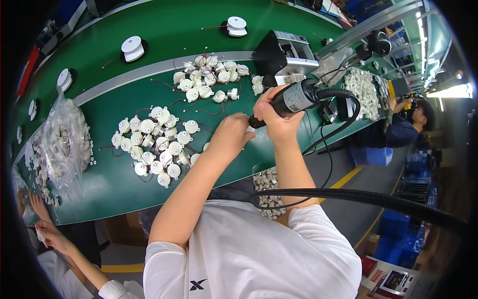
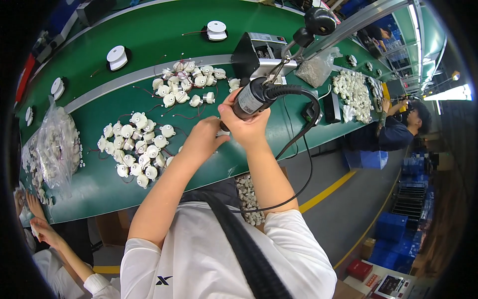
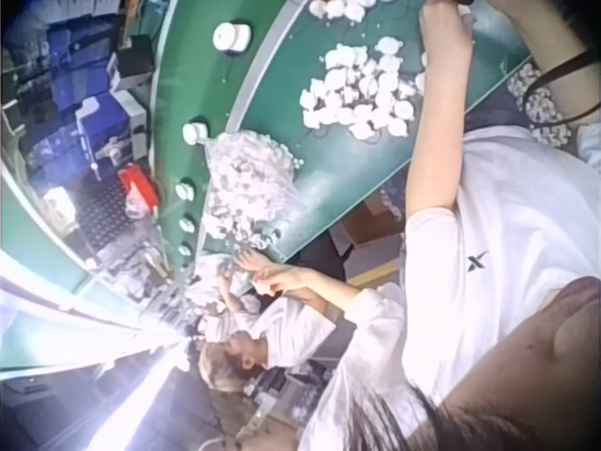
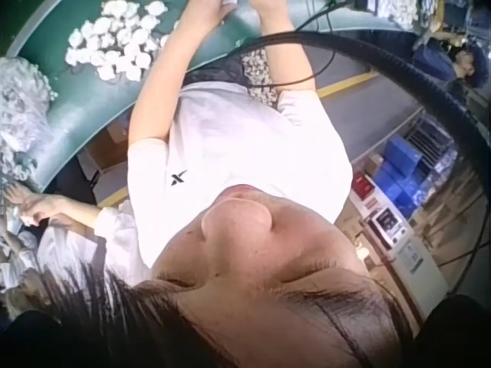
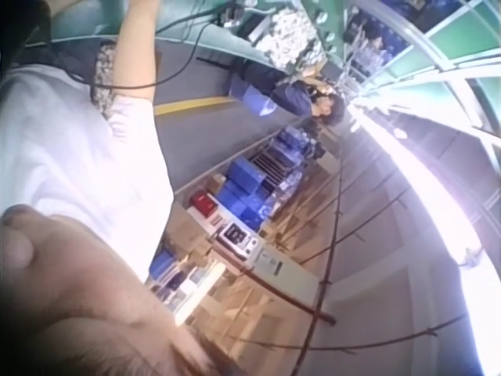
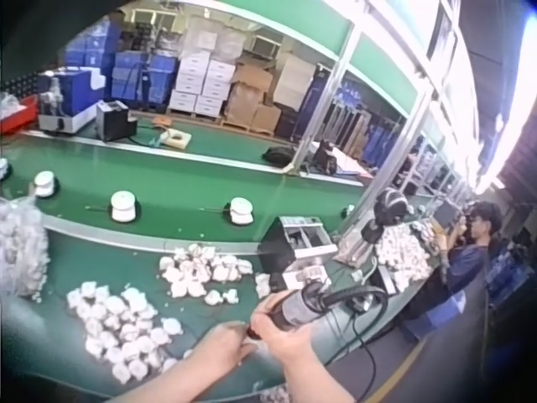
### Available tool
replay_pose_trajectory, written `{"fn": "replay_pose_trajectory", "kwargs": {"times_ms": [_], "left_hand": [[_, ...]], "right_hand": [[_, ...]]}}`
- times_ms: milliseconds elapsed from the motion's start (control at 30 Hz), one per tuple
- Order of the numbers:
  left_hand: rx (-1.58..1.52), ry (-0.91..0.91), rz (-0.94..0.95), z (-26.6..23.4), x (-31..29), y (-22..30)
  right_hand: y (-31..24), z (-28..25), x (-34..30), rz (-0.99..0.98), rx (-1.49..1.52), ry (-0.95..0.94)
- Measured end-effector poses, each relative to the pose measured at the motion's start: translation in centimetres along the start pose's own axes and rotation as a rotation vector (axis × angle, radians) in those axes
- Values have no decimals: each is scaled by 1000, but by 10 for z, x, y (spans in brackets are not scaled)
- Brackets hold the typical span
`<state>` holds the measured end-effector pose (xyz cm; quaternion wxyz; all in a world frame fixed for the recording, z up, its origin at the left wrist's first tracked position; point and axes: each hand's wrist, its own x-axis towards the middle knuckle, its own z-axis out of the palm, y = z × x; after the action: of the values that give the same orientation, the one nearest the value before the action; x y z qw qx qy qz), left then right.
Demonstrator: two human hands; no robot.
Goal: The person assembles small light bulb components by driving screws into them with an electric screwdriver.
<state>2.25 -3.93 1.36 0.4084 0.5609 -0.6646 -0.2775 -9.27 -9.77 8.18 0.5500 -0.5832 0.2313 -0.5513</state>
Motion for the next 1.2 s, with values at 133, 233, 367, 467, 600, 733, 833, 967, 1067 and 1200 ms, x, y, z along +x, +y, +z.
{"fn": "replay_pose_trajectory", "kwargs": {"times_ms": [133, 233, 367, 467, 600, 733, 833, 967, 1067, 1200], "left_hand": [[29, -22, -14, -5, 0, 7], [142, -11, 16, -8, -4, 8], [408, -51, 19, -40, -20, 19], [592, -71, 14, -64, -28, 28], [761, -95, 14, -77, -35, 28], [689, -167, 27, -83, -34, 42], [570, -23, 125, -70, -16, 48], [571, 192, 153, -43, 21, 20], [733, 285, 59, -34, 30, -4], [675, 159, 28, -43, 23, -9]], "right_hand": [[-3, -11, 5, -51, 147, 36], [-24, -35, 17, -251, 168, 109], [-44, -80, 45, -402, 50, 306], [-47, -97, 67, -426, 65, 333], [-37, -106, 87, -428, 73, 284], [-28, -109, 95, -348, 59, 245], [-24, -111, 95, -311, 62, 239], [-31, -112, 84, -252, 43, 231], [-33, -109, 63, -160, 53, 219], [-30, -95, 31, -179, 114, 146]]}}
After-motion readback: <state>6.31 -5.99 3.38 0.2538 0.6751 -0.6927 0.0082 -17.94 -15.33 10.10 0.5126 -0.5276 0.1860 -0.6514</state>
